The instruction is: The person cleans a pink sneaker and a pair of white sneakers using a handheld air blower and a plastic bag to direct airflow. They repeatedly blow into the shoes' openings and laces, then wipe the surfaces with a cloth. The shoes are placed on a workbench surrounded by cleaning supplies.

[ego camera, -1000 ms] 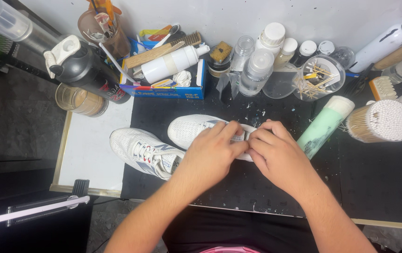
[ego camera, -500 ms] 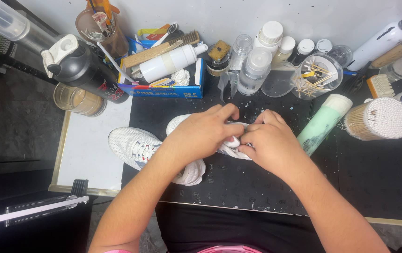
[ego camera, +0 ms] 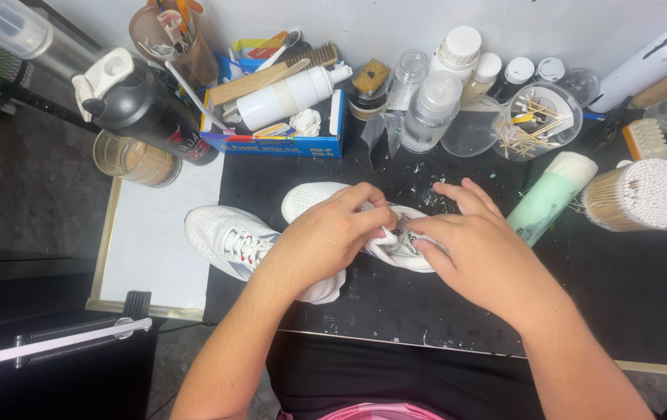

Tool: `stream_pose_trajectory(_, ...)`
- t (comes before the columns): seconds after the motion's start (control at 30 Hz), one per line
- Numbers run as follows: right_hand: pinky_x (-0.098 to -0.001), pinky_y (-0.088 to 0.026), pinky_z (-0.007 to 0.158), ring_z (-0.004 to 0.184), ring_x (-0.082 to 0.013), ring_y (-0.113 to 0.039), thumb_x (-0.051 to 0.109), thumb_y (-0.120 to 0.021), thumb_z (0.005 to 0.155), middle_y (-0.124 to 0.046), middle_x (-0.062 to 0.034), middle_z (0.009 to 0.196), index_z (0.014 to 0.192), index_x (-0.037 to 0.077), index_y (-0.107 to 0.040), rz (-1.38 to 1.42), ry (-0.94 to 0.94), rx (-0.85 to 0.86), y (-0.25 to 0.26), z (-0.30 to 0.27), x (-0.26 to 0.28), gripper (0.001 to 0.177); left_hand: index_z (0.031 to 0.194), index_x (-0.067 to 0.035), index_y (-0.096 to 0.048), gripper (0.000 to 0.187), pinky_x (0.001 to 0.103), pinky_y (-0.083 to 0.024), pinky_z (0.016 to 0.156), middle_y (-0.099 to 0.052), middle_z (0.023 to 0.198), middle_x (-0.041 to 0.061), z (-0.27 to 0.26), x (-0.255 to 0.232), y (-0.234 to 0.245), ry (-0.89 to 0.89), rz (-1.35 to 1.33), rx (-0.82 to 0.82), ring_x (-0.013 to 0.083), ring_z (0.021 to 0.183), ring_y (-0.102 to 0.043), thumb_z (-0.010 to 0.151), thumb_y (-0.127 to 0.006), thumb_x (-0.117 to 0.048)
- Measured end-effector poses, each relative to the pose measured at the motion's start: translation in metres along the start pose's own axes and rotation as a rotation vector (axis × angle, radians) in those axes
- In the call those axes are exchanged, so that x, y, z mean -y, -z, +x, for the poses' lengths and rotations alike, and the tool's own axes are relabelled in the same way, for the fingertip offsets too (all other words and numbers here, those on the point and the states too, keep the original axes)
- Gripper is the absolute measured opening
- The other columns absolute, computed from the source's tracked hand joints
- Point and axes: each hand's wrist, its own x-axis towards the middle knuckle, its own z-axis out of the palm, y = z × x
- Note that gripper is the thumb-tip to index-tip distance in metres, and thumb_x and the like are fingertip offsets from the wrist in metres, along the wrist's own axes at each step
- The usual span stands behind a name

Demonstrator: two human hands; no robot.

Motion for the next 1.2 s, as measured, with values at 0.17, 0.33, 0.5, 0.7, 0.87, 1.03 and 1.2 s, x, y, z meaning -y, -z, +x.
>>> stream_pose_trajectory(0.17,-0.0555,-0.024,0.115,0.136,-0.0401,-0.045,0.033,-0.085,0.070,-0.072,-0.0104,0.118,0.112,0.008,-0.073,0.042,0.049,0.125,-0.008,0.007,0.006,0.050,0.106,-0.014,-0.069,0.019,0.041,-0.055,0.080,-0.065,0.112,0.006,-0.005,-0.011,-0.005,0.089,0.005,-0.045,0.0300,0.102,-0.068,0.088,-0.071,-0.008)
stream_pose_trajectory(0.33,-0.0453,-0.043,0.108,0.128,-0.0299,-0.057,0.026,-0.086,0.067,-0.071,-0.0055,0.118,0.109,0.008,-0.070,0.166,0.070,-0.001,0.001,-0.010,-0.002,0.048,0.118,-0.009,-0.068,0.026,0.039,-0.054,0.093,-0.066,0.122,0.009,-0.031,-0.015,0.010,0.147,-0.071,-0.176,0.0315,0.114,-0.066,0.093,-0.072,-0.011)
stream_pose_trajectory(0.5,-0.0401,-0.054,0.086,0.113,-0.0297,-0.065,0.024,-0.086,0.067,-0.062,-0.0076,0.133,0.100,0.010,-0.068,0.156,-0.116,-0.029,-0.009,-0.025,-0.007,0.040,0.115,-0.005,-0.069,0.026,0.043,-0.049,0.105,-0.066,0.127,0.014,-0.085,0.008,0.046,0.300,0.170,-0.466,0.0361,0.124,-0.062,0.091,-0.073,-0.012)
stream_pose_trajectory(0.7,-0.0399,-0.056,0.083,0.109,-0.0306,-0.068,0.024,-0.084,0.074,-0.061,-0.0053,0.143,0.102,0.011,-0.065,0.115,-0.141,-0.047,-0.034,0.005,0.001,0.036,0.110,-0.004,-0.071,0.020,0.044,-0.047,0.106,-0.067,0.131,0.014,-0.131,0.025,0.054,0.436,0.159,-0.554,0.0356,0.128,-0.060,0.091,-0.072,-0.010)
stream_pose_trajectory(0.87,-0.0425,-0.054,0.090,0.117,-0.0342,-0.064,0.023,-0.085,0.074,-0.059,-0.0095,0.142,0.110,0.010,-0.066,0.111,0.000,-0.121,-0.053,0.047,0.016,0.042,0.094,-0.006,-0.069,0.015,0.039,-0.053,0.091,-0.068,0.113,0.008,-0.132,-0.005,0.029,0.480,0.081,-0.559,0.0283,0.109,-0.065,0.083,-0.077,-0.015)
stream_pose_trajectory(1.03,-0.0431,-0.053,0.095,0.127,-0.0353,-0.059,0.021,-0.085,0.074,-0.054,-0.0094,0.150,0.108,0.012,-0.066,0.142,0.079,-0.079,-0.060,0.055,0.018,0.041,0.091,-0.007,-0.072,0.018,0.040,-0.052,0.086,-0.065,0.114,0.008,-0.121,-0.024,0.031,0.448,0.244,-0.407,0.0305,0.107,-0.063,0.080,-0.080,-0.019)
stream_pose_trajectory(1.2,-0.0426,-0.051,0.099,0.135,-0.0352,-0.054,0.016,-0.084,0.076,-0.051,-0.0089,0.154,0.117,0.010,-0.064,0.296,0.086,-0.047,-0.062,0.054,0.010,0.046,0.083,-0.006,-0.073,0.018,0.043,-0.051,0.087,-0.063,0.122,0.010,-0.107,-0.026,0.032,0.452,0.378,-0.285,0.0321,0.114,-0.059,0.079,-0.079,-0.022)
